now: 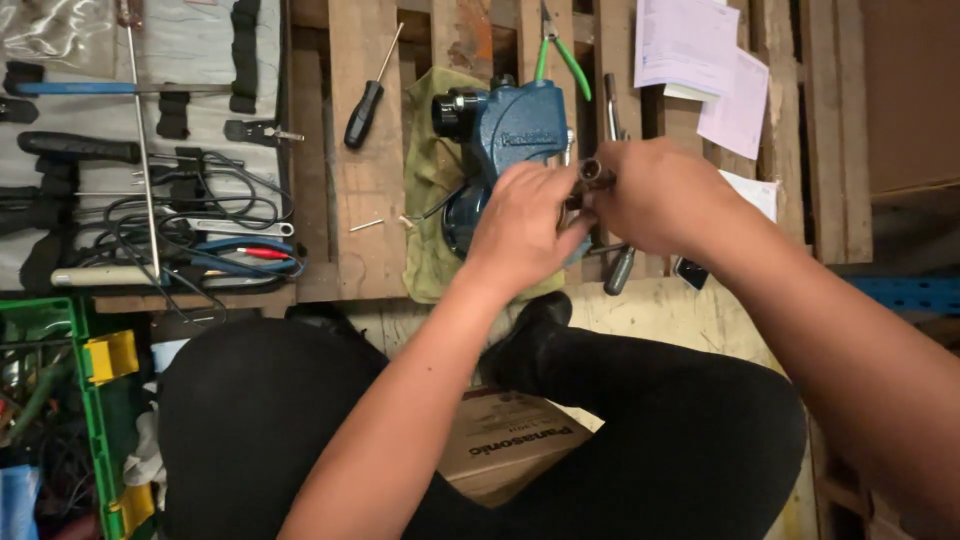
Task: Reassembling a pump unit by installing a gasket and a cover plate and fastening them with screws.
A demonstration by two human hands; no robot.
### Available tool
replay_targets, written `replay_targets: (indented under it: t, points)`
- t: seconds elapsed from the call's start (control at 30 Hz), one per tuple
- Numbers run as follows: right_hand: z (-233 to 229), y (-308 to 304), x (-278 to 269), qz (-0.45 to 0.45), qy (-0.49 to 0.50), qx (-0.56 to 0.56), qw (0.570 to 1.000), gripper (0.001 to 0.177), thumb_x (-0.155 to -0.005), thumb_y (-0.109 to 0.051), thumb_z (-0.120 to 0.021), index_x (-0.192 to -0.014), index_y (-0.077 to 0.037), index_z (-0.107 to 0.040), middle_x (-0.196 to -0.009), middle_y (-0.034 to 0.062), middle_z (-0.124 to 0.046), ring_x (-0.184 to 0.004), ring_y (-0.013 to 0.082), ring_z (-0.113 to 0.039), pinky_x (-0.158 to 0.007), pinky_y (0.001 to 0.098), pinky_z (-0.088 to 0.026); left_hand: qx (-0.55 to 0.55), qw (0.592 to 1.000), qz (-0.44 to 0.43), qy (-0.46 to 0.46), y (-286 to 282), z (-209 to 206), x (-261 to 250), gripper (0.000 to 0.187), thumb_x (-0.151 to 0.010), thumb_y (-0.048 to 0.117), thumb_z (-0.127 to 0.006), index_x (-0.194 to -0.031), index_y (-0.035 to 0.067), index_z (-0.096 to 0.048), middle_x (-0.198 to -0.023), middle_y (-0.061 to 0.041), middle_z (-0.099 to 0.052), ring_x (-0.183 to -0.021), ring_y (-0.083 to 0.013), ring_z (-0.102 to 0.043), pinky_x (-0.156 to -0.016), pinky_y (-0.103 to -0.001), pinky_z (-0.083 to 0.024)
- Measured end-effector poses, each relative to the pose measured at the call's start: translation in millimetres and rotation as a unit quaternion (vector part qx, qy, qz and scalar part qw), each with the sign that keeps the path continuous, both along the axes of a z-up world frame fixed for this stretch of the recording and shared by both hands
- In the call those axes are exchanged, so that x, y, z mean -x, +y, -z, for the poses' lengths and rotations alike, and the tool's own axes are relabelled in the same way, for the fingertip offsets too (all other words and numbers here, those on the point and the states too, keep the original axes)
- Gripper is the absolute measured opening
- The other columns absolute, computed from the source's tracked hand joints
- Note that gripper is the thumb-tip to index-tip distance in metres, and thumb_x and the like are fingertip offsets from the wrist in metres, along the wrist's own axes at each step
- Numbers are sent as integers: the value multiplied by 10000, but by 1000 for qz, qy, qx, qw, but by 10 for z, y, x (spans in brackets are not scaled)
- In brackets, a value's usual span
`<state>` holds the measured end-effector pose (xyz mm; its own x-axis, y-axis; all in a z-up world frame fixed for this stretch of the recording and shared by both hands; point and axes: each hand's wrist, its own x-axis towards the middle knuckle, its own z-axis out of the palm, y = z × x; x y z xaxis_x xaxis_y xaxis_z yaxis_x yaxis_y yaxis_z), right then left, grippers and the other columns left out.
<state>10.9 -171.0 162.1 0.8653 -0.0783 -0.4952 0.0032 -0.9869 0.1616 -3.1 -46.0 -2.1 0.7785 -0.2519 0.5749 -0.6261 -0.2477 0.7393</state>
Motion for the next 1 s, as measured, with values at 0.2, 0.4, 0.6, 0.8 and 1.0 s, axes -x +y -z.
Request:
replay_targets:
  t: [0.2, 0.4, 0.6, 0.8, 1.0]
  points:
    - [-468, 46, 74, -102, -54, -40, 993, 374, -920, -361, -710, -1192, -106, -685, -1028, 149, -725, -963, 404, -702, -740, 559, -586, 3, 1000, -27, 2, -36, -77, -8, 138, -916, 252, -719, -1009, 152, -738, -907, -31, -739, -877, -243, -694, -942, -404, -492]
    - [-475, 123, 275, -136, -75, 131, 979, 390, -1163, -366, -490, -948, -149, -732, -582, -1, -619, -505, 214, -560, -455, 335, -465, -57, 997, -30, -42, -6, -148, 33, 176, -951, 170, -732, -1113, 104, -706, -918, -36, -696, -837, -282, -620, -928, -420, -469]
    - [-602, 428, 236, 63, -46, 91, 993, 371, -1139, -425, -473, -1139, -82, -615, -828, 213, -724, -739, 434, -705, -621, 517, -597, -73, 997, -19, -23, 20, -141, 2, 169, -949, 205, -703, -1104, 144, -729, -976, -1, -758, -948, -242, -674, -979, -417, -464]
    - [-571, -161, 60, -260, -88, 13, 961, 765, -734, -340, -549, -1471, -183, -419, -1592, 137, -409, -1445, 341, -332, -1184, 579, -251, -71, 997, 17, 31, 64, -227, -11, 127, -964, 193, -652, -1035, 149, -747, -976, 24, -775, -962, -223, -673, -972, -412, -435]
    - [-268, -184, 36, -572, -202, 74, 791, 402, -1079, -435, -454, -1119, -109, -687, -1159, 156, -769, -1255, 343, -706, -1268, 479, -419, -99, 995, -8, -19, 85, -253, -11, 214, -875, 274, -738, -1038, 141, -702, -947, 4, -713, -967, -246, -648, -961, -404, -443]
